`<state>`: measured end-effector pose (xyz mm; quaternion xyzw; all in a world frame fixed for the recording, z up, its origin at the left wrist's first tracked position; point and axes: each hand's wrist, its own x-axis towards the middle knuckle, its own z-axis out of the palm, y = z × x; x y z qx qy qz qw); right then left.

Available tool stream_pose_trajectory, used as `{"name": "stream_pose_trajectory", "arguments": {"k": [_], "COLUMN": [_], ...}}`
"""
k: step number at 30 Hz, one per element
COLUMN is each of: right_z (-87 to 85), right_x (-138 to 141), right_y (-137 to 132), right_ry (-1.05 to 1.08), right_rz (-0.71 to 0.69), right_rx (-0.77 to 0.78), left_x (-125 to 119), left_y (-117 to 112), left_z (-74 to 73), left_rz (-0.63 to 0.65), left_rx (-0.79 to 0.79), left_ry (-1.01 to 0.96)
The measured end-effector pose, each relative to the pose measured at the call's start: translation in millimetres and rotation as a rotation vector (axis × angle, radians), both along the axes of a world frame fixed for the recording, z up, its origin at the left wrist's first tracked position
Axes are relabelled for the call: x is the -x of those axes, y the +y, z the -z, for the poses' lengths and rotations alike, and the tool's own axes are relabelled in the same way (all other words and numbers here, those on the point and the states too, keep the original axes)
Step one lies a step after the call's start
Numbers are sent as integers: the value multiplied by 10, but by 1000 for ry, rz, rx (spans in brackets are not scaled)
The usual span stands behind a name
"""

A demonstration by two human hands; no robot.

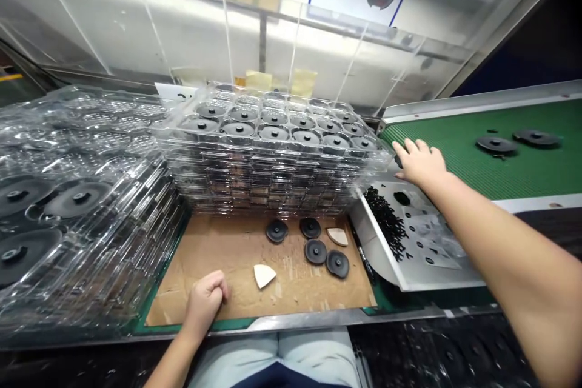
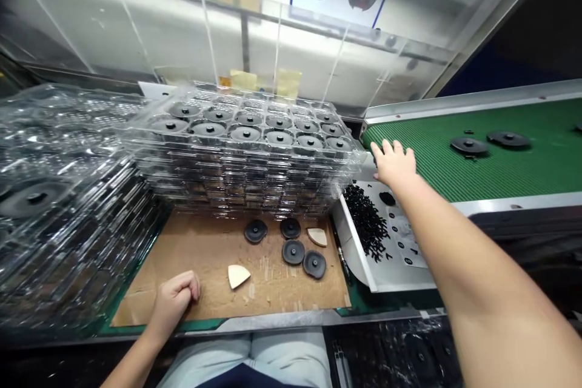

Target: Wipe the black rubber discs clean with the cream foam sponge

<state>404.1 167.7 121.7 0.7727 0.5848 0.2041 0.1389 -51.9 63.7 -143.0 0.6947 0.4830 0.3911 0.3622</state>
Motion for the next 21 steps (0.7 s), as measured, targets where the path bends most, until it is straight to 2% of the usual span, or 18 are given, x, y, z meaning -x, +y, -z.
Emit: {"name": "stream_pose_trajectory", "arguments": {"k": [4,6,9,11,12,14,15,17,18,19,21], "right_z": [208,261,319,367,406,540,644,922,1083,1246,1539], "right_x": [124,265,547,756,860,1066,1169,1385,1499,1615,1846], "right_y": [-55,-221,-647,-977,-1128,-1370,-1460,-1602,-1665,-1729,-1855], "right_ry": [7,56,239,428,552,1000,1249,1744,1953,2111,2258], "right_rz": [30,8,-129,-267,-335,-390,-386,-293,-210,-112,67], "right_rx": [25,147,483,722,847,1119,1213,1234,1163,1022,730], "left_x": [-71,-110,-188,-277,-337,-486,-570,-740,-815,-879,-958], "left_y": [7,33,55,11,-37,-173,-251,-395,-451,-493,-542], "left_z": [-125,-180,-323,-494,-601,-829,-933,-1078,-1110,-1115,-1063], "left_rz": [-29,-54,-173,-283,-314,-298,-234,170,337,480,568], "left_rx": [57,101,164,202,229,288,321,320,229,162,114], "left_ry": [-56,-102,-207,-282,-307,-326,-323,-275,-277,-262,-178]}}
